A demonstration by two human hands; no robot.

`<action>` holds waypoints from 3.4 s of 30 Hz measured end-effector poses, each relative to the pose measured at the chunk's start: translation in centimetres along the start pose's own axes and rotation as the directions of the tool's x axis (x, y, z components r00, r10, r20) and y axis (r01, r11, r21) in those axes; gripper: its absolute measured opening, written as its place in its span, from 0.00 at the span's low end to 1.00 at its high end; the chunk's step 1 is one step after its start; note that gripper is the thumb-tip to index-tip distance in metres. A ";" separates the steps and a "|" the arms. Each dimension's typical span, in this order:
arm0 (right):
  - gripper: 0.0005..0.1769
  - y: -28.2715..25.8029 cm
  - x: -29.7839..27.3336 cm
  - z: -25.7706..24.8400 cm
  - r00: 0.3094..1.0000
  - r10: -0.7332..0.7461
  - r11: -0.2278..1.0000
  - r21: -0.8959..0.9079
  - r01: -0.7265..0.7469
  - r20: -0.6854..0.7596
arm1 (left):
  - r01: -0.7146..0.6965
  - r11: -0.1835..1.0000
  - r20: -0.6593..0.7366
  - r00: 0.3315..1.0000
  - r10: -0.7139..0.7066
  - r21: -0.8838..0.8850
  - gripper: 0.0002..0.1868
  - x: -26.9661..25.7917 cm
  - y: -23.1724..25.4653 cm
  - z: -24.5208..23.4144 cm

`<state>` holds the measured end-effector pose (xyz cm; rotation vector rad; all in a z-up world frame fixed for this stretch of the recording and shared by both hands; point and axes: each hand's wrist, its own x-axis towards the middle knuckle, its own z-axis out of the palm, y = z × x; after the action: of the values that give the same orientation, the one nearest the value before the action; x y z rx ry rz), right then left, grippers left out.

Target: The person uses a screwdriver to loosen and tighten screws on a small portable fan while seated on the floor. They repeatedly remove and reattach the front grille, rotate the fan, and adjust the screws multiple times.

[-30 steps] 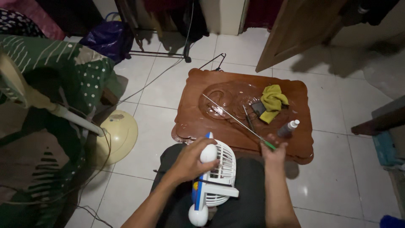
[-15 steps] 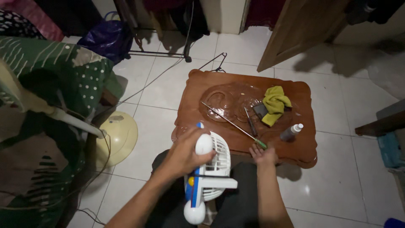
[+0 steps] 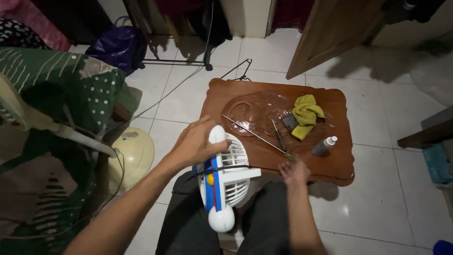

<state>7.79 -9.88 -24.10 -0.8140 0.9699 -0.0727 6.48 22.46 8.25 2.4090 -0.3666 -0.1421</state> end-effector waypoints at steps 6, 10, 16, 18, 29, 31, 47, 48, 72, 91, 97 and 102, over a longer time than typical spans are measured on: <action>0.13 -6.2 -14.8 6.2 0.753 -0.177 0.984 0.105 0.143 0.633 | -0.137 0.981 0.047 0.990 0.132 0.133 0.27 2.1 2.0 0.3; 0.22 -7.5 -20.8 10.5 0.658 -0.051 0.991 0.121 -0.060 0.751 | -0.197 0.928 0.089 0.980 0.177 0.317 0.34 3.8 4.2 1.3; 0.23 -1.8 -20.1 12.0 0.756 0.006 0.978 0.155 -0.142 0.654 | -0.162 0.800 0.327 0.944 -0.045 0.578 0.19 6.0 5.3 4.0; 0.22 0.5 -18.3 11.3 0.777 0.069 0.963 0.162 -0.216 0.626 | -0.201 0.761 0.376 0.925 -0.060 0.617 0.16 6.6 4.9 5.5; 0.24 8.4 -8.7 8.8 0.803 0.253 0.912 0.144 -0.384 0.539 | -0.162 0.756 0.397 0.907 -0.139 0.635 0.15 7.9 -0.6 14.3; 0.24 8.5 -7.9 8.0 0.792 0.275 0.903 0.138 -0.408 0.545 | -0.110 0.796 0.349 0.927 -0.133 0.595 0.16 8.0 -1.3 15.7; 0.27 6.8 -8.1 8.2 0.694 0.078 0.914 0.227 -0.337 0.716 | -0.123 0.928 0.277 0.961 0.023 0.351 0.19 8.2 -3.5 14.5; 0.27 6.8 -8.3 7.9 0.690 0.063 0.915 0.235 -0.328 0.721 | -0.142 0.936 0.280 0.959 0.049 0.323 0.18 8.1 -3.7 14.3; 0.42 5.3 -10.3 8.1 0.493 -0.149 0.968 0.228 -0.104 0.857 | -0.168 0.986 -0.016 0.986 0.168 -0.004 0.28 4.9 -4.3 11.5; 0.38 5.0 -9.8 8.1 0.543 -0.155 0.982 0.190 -0.009 0.825 | 0.630 0.685 0.057 0.750 -0.659 -0.366 0.39 -0.4 -21.0 3.6; 0.36 4.6 -10.7 8.6 0.569 -0.167 0.981 0.191 0.018 0.805 | 0.632 0.637 0.044 0.724 -0.688 -0.441 0.37 -1.4 -21.6 5.2; 0.36 3.6 -12.6 8.5 0.567 -0.126 0.988 0.157 -0.007 0.814 | 0.609 0.644 0.012 0.731 -0.683 -0.464 0.37 -2.1 -21.5 5.2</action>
<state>5.79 2.62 -14.99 -0.6287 0.0220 0.1773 8.27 35.41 -9.68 1.9624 0.5895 -0.3069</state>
